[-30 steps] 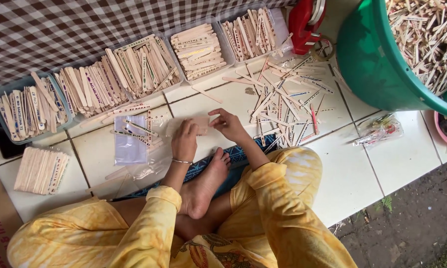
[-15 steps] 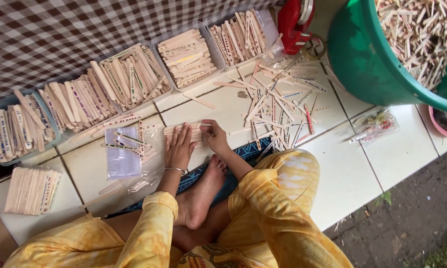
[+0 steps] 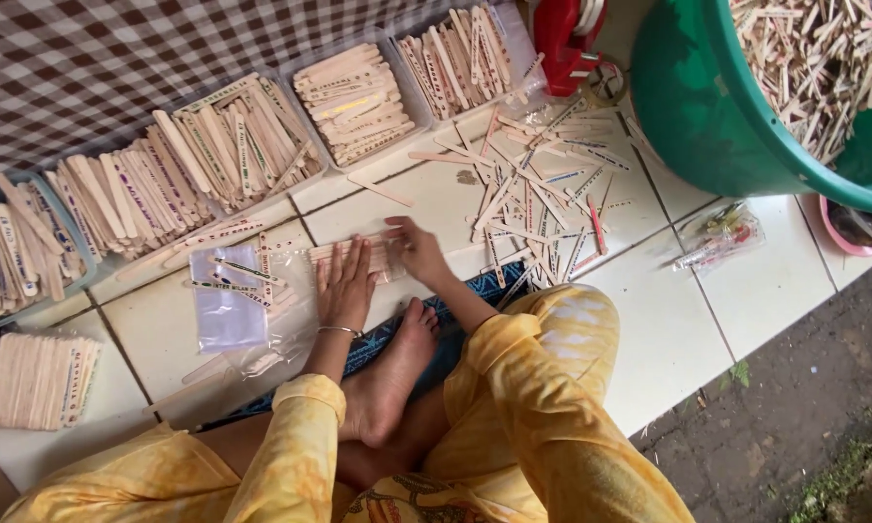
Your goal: The person sits on the floor and sorts wooden sticks with text on them into bundles, puts the bundles into plastic sleeves, and uses a tape dispenser to seal the packages.
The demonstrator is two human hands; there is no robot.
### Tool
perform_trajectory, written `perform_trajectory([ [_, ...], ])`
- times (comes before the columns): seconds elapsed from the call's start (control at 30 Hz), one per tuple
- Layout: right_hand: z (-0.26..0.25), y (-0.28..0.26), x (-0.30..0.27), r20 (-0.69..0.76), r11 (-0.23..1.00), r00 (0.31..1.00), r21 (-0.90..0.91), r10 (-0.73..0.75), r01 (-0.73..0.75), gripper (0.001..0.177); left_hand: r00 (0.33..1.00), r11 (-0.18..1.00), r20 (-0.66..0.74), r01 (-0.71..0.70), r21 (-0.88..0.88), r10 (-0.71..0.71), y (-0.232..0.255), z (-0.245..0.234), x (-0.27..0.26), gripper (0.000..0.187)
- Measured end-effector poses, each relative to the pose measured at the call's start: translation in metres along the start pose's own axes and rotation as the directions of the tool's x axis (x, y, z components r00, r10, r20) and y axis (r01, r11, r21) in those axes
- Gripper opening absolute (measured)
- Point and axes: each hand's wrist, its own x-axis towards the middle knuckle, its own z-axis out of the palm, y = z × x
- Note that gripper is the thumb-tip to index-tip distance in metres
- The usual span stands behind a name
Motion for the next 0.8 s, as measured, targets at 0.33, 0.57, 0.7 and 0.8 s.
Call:
perform_trajectory([
  [0.33,0.005,0.06,0.077,-0.023,0.527,0.896,-0.815,-0.444,0.24,0.016,1.0,1.0,-0.004,0.015,0.01,-0.015,0.005,0.0,-0.002,0.061],
  [0.57,-0.044,0.014,0.068,0.118,0.904,0.971,-0.357,-0.206,0.235,0.038,1.0,0.999,-0.008,-0.017,-0.029,0.017,-0.001,0.006,-0.005,0.061],
  [0.7,-0.134,0.045,0.053,0.219,0.543,0.972,-0.808,-0.086,0.23,0.062,0.999,1.0,-0.04,-0.014,-0.011,0.014,0.0,0.003,-0.002,0.062],
  [0.8,-0.18,-0.018,0.002,0.378,0.072,0.881,-0.908,-0.286,0.413,0.027,0.995,1.0,-0.102,-0.016,0.027,0.019,-0.001,0.014,0.001,0.062],
])
